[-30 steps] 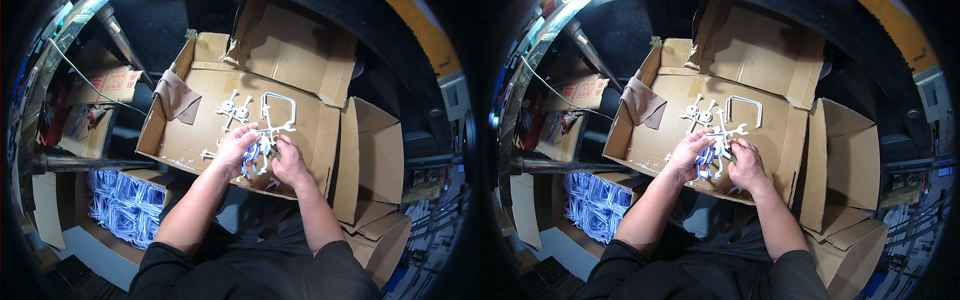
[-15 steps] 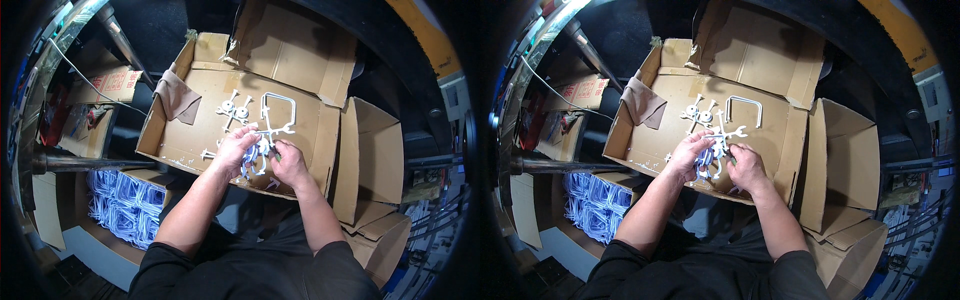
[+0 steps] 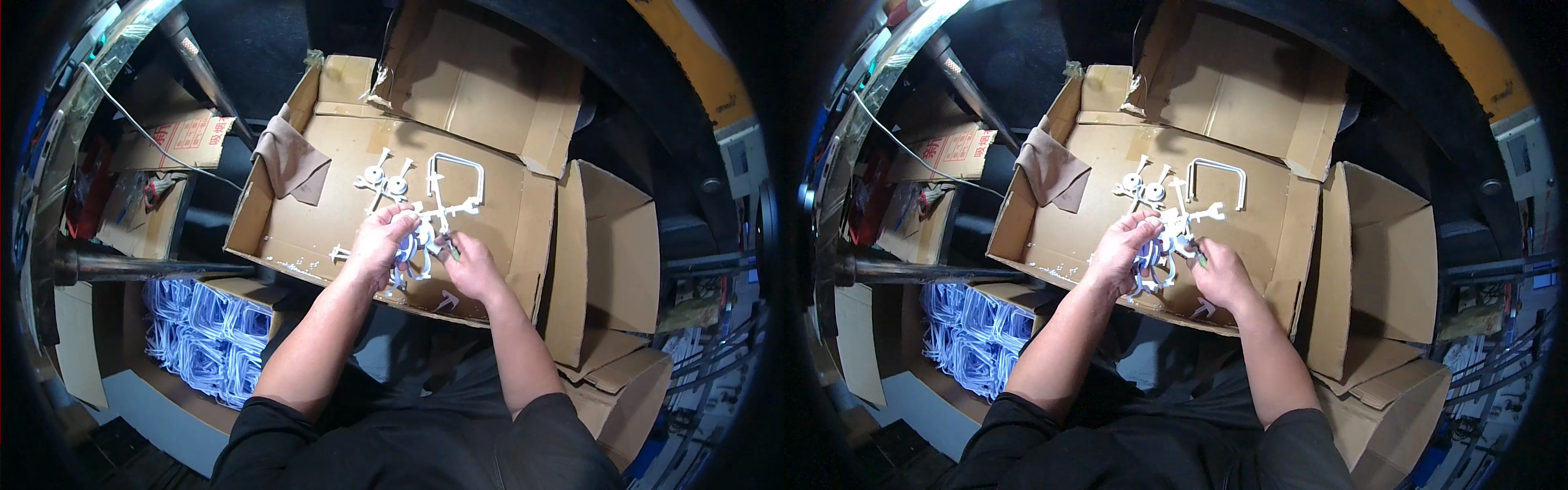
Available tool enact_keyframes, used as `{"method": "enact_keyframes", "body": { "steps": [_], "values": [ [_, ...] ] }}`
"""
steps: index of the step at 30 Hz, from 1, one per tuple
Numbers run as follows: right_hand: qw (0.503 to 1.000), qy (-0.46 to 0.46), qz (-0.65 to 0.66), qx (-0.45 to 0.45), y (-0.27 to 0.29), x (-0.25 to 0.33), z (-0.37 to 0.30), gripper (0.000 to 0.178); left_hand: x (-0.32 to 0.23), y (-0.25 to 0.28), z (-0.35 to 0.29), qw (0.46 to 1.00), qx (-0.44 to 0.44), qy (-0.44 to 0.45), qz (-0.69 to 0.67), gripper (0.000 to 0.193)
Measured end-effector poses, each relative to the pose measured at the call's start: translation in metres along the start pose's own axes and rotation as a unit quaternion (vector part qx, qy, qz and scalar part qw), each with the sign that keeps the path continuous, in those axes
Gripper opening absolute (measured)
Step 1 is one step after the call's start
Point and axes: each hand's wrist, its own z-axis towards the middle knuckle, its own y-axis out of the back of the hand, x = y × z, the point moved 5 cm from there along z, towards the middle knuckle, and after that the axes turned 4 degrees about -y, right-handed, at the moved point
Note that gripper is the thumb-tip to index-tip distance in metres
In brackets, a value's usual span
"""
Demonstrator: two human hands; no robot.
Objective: The person cuts plastic components from their injection molded plastic frames using flush cutters, then groups the cut components inside cardboard boxes.
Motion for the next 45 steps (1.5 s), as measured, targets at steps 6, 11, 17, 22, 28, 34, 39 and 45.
{"method": "enact_keyframes", "body": {
  "steps": [6,11,17,22,28,34,39,45],
  "values": [
    [0.951,-0.082,0.299,0.001,0.01,-0.006,0.006,0.042,-0.003,0.008,0.003,0.999,-0.042,-0.019,0.008,0.033],
    [0.811,-0.064,0.581,0.013,0.008,0.003,0.002,0.031,0.006,-0.001,0.0,0.989,-0.022,-0.039,0.143,0.016],
    [0.908,-0.19,0.373,-0.006,0.007,-0.019,-0.003,0.014,0.01,-0.019,-0.009,0.963,0.037,-0.013,0.267,0.027],
    [0.971,-0.123,0.202,-0.045,0.012,-0.02,-0.007,0.008,0.013,-0.026,-0.009,0.955,0.065,-0.024,0.288,0.035],
    [0.916,-0.129,0.357,-0.132,0.076,-0.037,-0.025,0.01,0.009,-0.011,-0.006,0.969,0.054,-0.047,0.237,0.041],
    [0.816,-0.132,0.447,-0.341,0.278,-0.175,-0.086,0.019,-0.006,-0.03,-0.013,0.991,0.089,-0.016,0.097,0.035],
    [0.658,-0.282,0.581,-0.388,0.336,-0.275,-0.16,0.02,-0.013,-0.04,-0.016,0.994,0.109,-0.021,0.022,0.031],
    [0.928,-0.063,0.057,-0.363,0.202,-0.145,-0.105,0.034,-0.015,-0.015,-0.023,0.997,0.081,-0.016,-0.008,0.029]
  ]
}}
